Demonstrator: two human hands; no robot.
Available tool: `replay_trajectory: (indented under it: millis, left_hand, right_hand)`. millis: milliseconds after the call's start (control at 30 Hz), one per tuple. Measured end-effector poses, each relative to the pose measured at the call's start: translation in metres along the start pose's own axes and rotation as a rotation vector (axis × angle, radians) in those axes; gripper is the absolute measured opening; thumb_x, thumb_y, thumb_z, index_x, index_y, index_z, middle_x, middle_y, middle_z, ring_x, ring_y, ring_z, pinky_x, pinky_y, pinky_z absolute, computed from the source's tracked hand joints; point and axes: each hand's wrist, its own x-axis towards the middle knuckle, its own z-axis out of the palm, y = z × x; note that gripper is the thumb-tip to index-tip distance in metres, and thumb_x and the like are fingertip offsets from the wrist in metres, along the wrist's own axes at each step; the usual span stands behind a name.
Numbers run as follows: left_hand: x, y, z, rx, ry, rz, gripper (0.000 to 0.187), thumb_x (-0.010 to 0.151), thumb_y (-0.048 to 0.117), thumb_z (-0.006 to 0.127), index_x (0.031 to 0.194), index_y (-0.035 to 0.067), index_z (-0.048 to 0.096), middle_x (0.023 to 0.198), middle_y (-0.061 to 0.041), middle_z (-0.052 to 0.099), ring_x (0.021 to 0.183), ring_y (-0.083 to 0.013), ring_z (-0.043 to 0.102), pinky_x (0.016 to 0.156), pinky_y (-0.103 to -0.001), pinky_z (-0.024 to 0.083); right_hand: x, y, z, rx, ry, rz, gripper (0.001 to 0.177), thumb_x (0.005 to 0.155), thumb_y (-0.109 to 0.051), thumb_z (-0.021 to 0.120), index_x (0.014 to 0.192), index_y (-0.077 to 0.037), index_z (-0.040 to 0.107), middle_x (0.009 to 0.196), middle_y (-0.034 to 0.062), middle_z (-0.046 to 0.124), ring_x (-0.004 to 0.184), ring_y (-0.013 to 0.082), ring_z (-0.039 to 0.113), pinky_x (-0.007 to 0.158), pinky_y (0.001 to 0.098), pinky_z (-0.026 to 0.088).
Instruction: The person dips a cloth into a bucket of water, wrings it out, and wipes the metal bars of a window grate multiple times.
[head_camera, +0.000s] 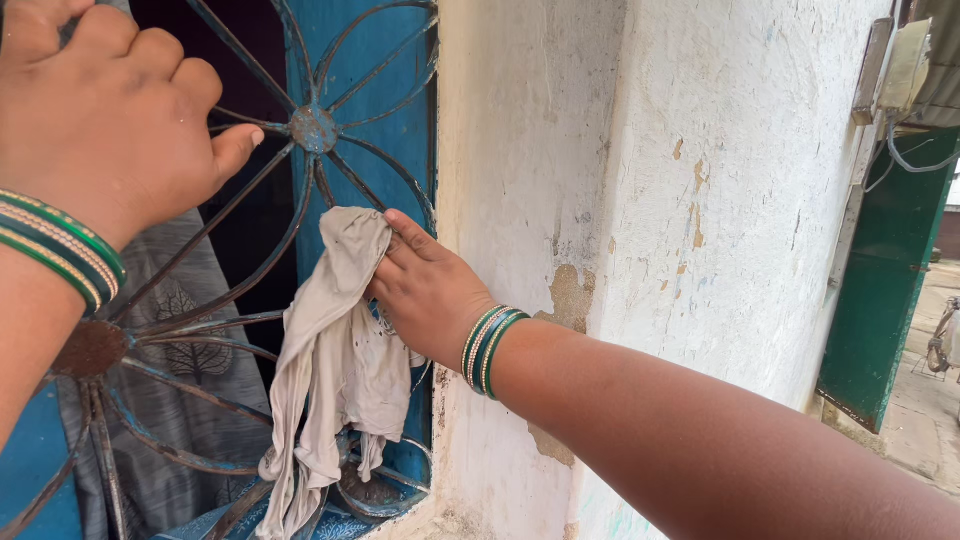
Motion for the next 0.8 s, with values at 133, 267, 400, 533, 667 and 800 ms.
replay_trajectory:
  millis: [133,267,400,533,667,800]
  left_hand:
    - [-0.004,0.01,-0.026,0.038,-0.035,-0.018,0.045,0.1,0.066,0.057,0.114,0.026,0.072,0.119,0.005,0.067,0.138,-0.0175,0.051,0.117,-0.037,0.032]
    - [-0.008,0.016,-0.042,-0.076,-0.023,-0.008,0.065,0.091,0.065,0.057,0.138,0.021,0.067,0.138,-0.001,0.063,0.139,-0.0195,0.046,0.109,-0.034,0.037]
    - [-0.011,0.01,-0.038,-0.272,-0.134,0.083,0.077,0.085,0.055,0.061,0.15,0.015,0.057,0.145,-0.005,0.057,0.144,-0.0226,0.044,0.095,-0.037,0.048]
    - [-0.016,0.009,-0.029,-0.383,-0.133,0.053,0.074,0.078,0.036,0.063,0.149,0.016,0.057,0.148,-0.003,0.055,0.144,-0.0198,0.043,0.092,-0.039,0.055]
    - [-0.015,0.016,-0.027,-0.524,-0.149,0.011,0.076,0.077,0.03,0.063,0.151,0.012,0.055,0.151,-0.009,0.054,0.145,-0.024,0.042,0.093,-0.042,0.055]
    - [-0.016,0.016,-0.03,-0.379,-0.218,0.038,0.075,0.08,0.034,0.063,0.151,0.016,0.053,0.15,-0.005,0.054,0.145,-0.0203,0.042,0.091,-0.039,0.055]
  right_hand:
    - [0.011,0.004,-0.006,-0.059,-0.025,-0.027,0.054,0.089,-0.025,0.052,0.136,0.0,0.062,0.143,0.0149,0.058,0.145,0.0283,0.043,0.127,0.0477,0.002]
    - [0.024,0.023,-0.006,0.106,0.061,-0.011,0.042,0.089,-0.015,0.053,0.124,-0.001,0.071,0.135,0.0121,0.063,0.143,0.0259,0.045,0.129,0.0522,0.005]
    - [0.022,-0.005,-0.003,0.023,-0.09,-0.074,0.033,0.088,-0.022,0.056,0.104,-0.005,0.079,0.128,0.0127,0.069,0.137,0.0276,0.049,0.128,0.0499,0.009]
    - [0.007,0.006,-0.015,-0.096,-0.093,-0.174,0.035,0.082,-0.023,0.057,0.102,-0.006,0.08,0.123,0.0091,0.071,0.136,0.0259,0.05,0.126,0.0485,0.01]
    - [0.031,0.047,-0.023,0.141,0.037,-0.188,0.031,0.081,-0.016,0.057,0.1,-0.005,0.079,0.12,0.0054,0.071,0.138,0.0241,0.05,0.125,0.0524,0.013]
    - [0.025,0.037,-0.018,0.176,0.06,-0.123,0.031,0.088,-0.013,0.057,0.109,-0.005,0.079,0.12,0.0083,0.069,0.133,0.025,0.051,0.129,0.0498,0.014]
